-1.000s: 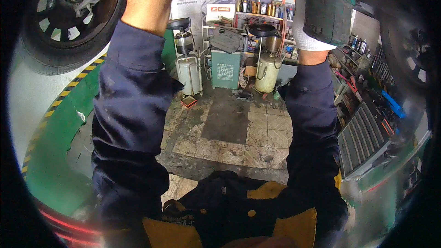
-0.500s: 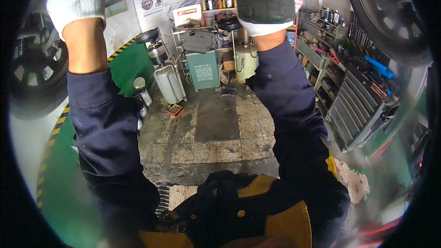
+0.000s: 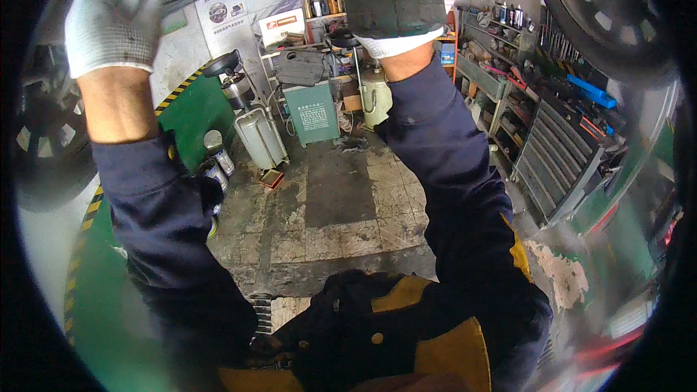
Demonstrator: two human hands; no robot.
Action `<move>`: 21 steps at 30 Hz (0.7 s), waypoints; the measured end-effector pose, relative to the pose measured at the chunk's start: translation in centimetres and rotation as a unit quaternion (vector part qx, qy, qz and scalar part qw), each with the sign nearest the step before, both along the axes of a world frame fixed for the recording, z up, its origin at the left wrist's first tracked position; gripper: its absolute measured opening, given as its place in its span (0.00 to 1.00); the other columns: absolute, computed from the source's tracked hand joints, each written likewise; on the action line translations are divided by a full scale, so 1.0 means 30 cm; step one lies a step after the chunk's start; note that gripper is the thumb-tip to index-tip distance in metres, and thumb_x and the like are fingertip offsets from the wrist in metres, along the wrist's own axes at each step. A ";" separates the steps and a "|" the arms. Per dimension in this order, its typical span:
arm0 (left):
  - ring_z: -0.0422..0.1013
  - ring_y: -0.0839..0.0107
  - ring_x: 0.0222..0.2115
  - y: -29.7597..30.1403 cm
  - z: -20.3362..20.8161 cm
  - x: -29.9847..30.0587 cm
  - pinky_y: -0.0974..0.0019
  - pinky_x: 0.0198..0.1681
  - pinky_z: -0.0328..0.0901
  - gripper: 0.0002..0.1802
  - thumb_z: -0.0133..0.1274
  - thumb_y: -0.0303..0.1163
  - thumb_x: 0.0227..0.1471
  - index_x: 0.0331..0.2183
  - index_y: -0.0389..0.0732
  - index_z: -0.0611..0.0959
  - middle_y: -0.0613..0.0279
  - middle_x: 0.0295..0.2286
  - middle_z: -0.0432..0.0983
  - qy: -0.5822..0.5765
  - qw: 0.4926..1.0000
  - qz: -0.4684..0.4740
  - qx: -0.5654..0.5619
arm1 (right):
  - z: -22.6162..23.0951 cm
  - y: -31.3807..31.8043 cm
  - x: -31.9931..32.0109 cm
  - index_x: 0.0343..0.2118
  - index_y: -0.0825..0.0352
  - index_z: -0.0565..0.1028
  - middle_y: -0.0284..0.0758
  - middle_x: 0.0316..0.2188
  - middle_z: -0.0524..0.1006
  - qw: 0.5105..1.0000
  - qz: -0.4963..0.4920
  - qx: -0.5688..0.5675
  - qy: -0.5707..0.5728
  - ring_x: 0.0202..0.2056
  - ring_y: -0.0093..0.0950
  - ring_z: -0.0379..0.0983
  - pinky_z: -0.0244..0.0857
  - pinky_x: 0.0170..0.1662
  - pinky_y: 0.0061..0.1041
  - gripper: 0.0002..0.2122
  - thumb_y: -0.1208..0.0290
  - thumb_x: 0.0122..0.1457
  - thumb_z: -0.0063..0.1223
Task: The person uses a cordless impact wrench to remove bolts from a car's underbody shield while the vehicle is raised on a lift. After removing several bolts, the person detaches the shield and places it on the floor.
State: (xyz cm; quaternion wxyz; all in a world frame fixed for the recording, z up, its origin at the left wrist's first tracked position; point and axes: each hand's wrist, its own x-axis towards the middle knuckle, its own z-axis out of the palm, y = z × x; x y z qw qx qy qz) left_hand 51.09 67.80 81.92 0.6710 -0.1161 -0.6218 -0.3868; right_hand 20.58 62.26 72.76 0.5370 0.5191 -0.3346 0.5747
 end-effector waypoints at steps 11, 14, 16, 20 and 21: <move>0.59 0.82 0.17 0.097 0.024 -0.110 0.72 0.20 0.55 0.13 0.61 0.42 0.60 0.30 0.42 0.84 0.76 0.21 0.69 0.157 0.857 0.472 -0.134 | -0.007 0.007 -0.014 0.58 0.59 0.76 0.39 0.56 0.77 1.000 -0.013 -0.018 0.001 0.57 0.41 0.72 0.63 0.62 0.38 0.22 0.69 0.59 0.59; 0.59 0.79 0.15 0.087 -0.010 -0.130 0.73 0.20 0.58 0.13 0.57 0.42 0.62 0.30 0.44 0.80 0.76 0.17 0.63 0.180 0.956 0.232 -0.026 | -0.006 0.018 -0.013 0.58 0.59 0.76 0.39 0.57 0.77 0.999 -0.019 -0.027 -0.001 0.58 0.41 0.72 0.63 0.62 0.38 0.22 0.69 0.59 0.59; 0.56 0.78 0.14 0.089 -0.019 -0.138 0.73 0.20 0.58 0.15 0.54 0.42 0.65 0.30 0.43 0.78 0.77 0.15 0.59 0.177 0.981 0.074 0.006 | -0.007 0.026 -0.013 0.58 0.59 0.76 0.39 0.57 0.77 0.999 -0.022 -0.033 0.001 0.58 0.41 0.72 0.63 0.62 0.38 0.22 0.69 0.59 0.59; 0.55 0.79 0.15 0.094 -0.028 -0.137 0.72 0.22 0.59 0.14 0.49 0.41 0.68 0.32 0.43 0.77 0.76 0.15 0.58 0.124 0.990 -0.057 -0.032 | -0.013 0.043 -0.022 0.58 0.59 0.76 0.39 0.57 0.76 0.999 -0.028 -0.044 0.003 0.58 0.41 0.71 0.62 0.62 0.38 0.22 0.69 0.60 0.59; 0.56 0.79 0.15 0.089 -0.030 -0.133 0.72 0.22 0.60 0.14 0.50 0.42 0.68 0.32 0.44 0.77 0.76 0.15 0.59 0.121 0.992 -0.008 -0.031 | -0.010 0.046 -0.026 0.58 0.59 0.76 0.39 0.57 0.76 0.998 -0.030 -0.046 0.004 0.58 0.41 0.71 0.62 0.62 0.38 0.22 0.69 0.60 0.59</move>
